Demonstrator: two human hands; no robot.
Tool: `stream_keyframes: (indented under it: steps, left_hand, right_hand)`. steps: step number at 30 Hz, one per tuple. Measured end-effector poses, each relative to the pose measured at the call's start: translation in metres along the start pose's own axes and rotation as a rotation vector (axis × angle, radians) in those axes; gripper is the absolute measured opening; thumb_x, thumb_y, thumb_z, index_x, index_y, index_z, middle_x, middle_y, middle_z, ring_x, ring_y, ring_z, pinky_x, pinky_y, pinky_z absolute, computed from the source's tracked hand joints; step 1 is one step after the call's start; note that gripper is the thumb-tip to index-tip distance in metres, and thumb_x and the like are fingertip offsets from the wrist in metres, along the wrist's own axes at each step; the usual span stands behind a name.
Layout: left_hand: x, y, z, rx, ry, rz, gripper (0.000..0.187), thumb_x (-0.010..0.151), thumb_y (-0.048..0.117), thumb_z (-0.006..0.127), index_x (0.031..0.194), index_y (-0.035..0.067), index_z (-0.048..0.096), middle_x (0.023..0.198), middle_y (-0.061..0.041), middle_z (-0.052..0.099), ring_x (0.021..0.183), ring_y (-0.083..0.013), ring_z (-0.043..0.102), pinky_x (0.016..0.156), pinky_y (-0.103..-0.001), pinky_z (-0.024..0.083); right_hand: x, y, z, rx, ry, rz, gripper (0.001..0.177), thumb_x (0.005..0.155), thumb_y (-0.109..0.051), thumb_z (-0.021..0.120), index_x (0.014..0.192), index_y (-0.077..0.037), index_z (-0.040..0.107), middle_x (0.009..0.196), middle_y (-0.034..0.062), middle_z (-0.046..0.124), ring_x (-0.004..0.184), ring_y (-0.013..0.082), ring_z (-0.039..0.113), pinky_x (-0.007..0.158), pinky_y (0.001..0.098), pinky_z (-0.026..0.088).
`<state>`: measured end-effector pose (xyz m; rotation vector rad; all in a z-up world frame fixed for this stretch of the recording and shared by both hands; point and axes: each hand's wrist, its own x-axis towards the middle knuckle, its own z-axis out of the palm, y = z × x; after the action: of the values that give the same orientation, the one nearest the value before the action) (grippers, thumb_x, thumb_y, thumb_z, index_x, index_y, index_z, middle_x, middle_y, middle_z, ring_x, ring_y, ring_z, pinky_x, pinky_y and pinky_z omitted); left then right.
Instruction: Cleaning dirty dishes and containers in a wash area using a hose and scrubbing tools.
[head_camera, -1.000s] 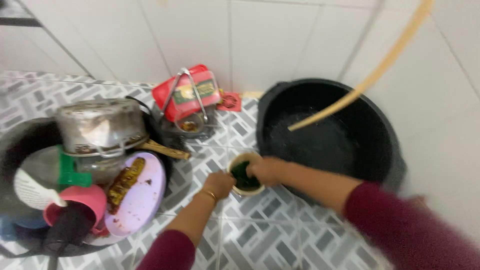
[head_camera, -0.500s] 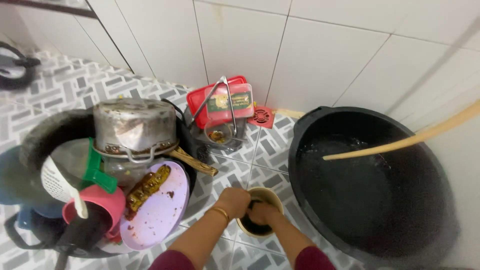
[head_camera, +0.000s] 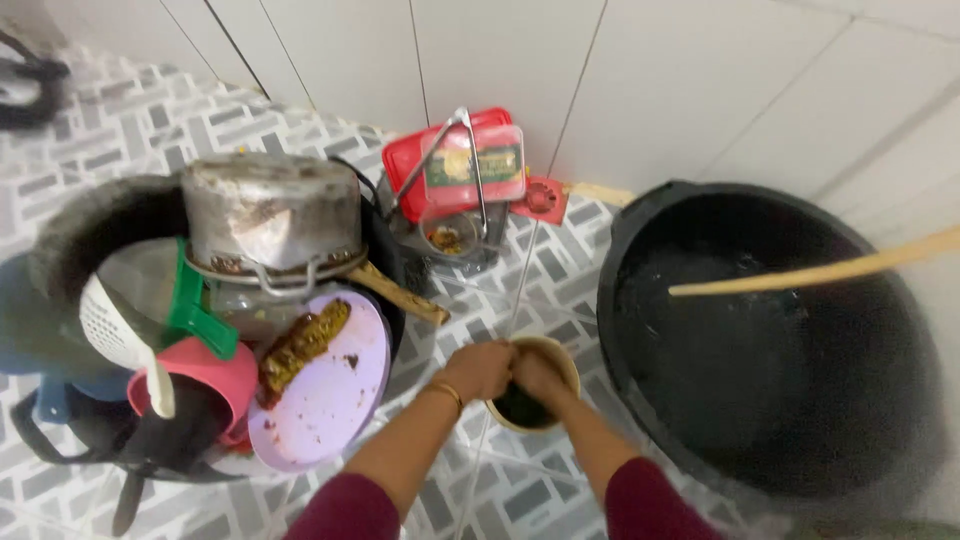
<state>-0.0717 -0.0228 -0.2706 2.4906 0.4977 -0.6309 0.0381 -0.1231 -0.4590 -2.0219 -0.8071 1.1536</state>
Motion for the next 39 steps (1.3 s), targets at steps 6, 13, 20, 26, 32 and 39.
stream_keyframes:
  steps: [6,13,20,26,32,39]
  left_hand:
    - [0.021,-0.020,0.022,-0.088,0.087,0.018,0.039,0.090,0.021,0.064,0.127,0.009,0.061,0.135,-0.015,0.062,0.117,-0.0391,0.063,0.100,-0.050,0.050]
    - [0.025,-0.030,0.026,-0.397,0.161,-0.092,0.033,0.094,0.027,0.061,0.118,0.008,0.073,0.117,-0.018,0.074,0.109,-0.0353,0.070,0.096,-0.044,0.054]
    - [0.043,-0.038,0.060,-1.417,0.635,-0.511,0.017,0.089,0.010,0.060,0.106,0.006,0.062,0.096,-0.008,0.071,0.084,-0.0194,0.067,0.072,-0.033,0.055]
    - [0.035,-0.031,0.041,-1.492,0.556,-0.446,0.017,0.092,0.013,0.057,0.104,0.005,0.065,0.093,-0.009,0.067,0.080,-0.0181,0.060,0.069,-0.035,0.050]
    - [0.041,-0.043,0.057,-1.255,0.684,-0.496,0.021,0.094,0.018,0.055,0.103,0.007,0.070,0.090,-0.003,0.072,0.076,-0.0105,0.064,0.067,-0.027,0.051]
    - [0.072,-0.113,0.144,-1.472,0.527,-0.502,0.021,0.095,0.011,0.056,0.109,0.001,0.067,0.076,-0.006,0.063,0.051,-0.0134,0.052,0.044,-0.033,0.040]
  right_hand:
    - [-0.015,-0.016,-0.012,-0.009,-0.113,-0.108,0.041,0.083,-0.017,0.051,0.116,-0.002,0.070,0.118,0.0195,0.077,0.113,0.0296,0.072,0.095,0.0394,0.055]
    - [-0.010,-0.030,-0.008,-0.494,-0.116,-0.054,0.038,0.100,-0.032,0.048,0.113,-0.007,0.073,0.113,0.0210,0.077,0.105,0.0369,0.074,0.090,0.0474,0.058]
    - [-0.022,-0.018,-0.016,-0.729,-0.027,-0.045,0.034,0.100,-0.032,0.053,0.110,-0.008,0.074,0.112,0.0218,0.075,0.101,0.0397,0.073,0.086,0.0506,0.059]
    - [-0.032,-0.037,-0.024,-0.724,0.105,-0.084,0.029,0.087,-0.020,0.062,0.109,-0.006,0.072,0.113,0.0220,0.073,0.101,0.0385,0.072,0.084,0.0498,0.060]
    - [-0.040,-0.082,-0.052,-0.775,-0.069,-0.245,0.037,0.093,-0.037,0.059,0.102,-0.005,0.077,0.106,0.0244,0.070,0.099,0.0431,0.067,0.088,0.0524,0.054]
    - [-0.083,-0.235,-0.043,-0.244,0.122,-0.303,0.033,0.101,-0.035,0.056,0.104,-0.006,0.070,0.082,0.0220,0.074,0.071,0.0345,0.073,0.069,0.0459,0.058]
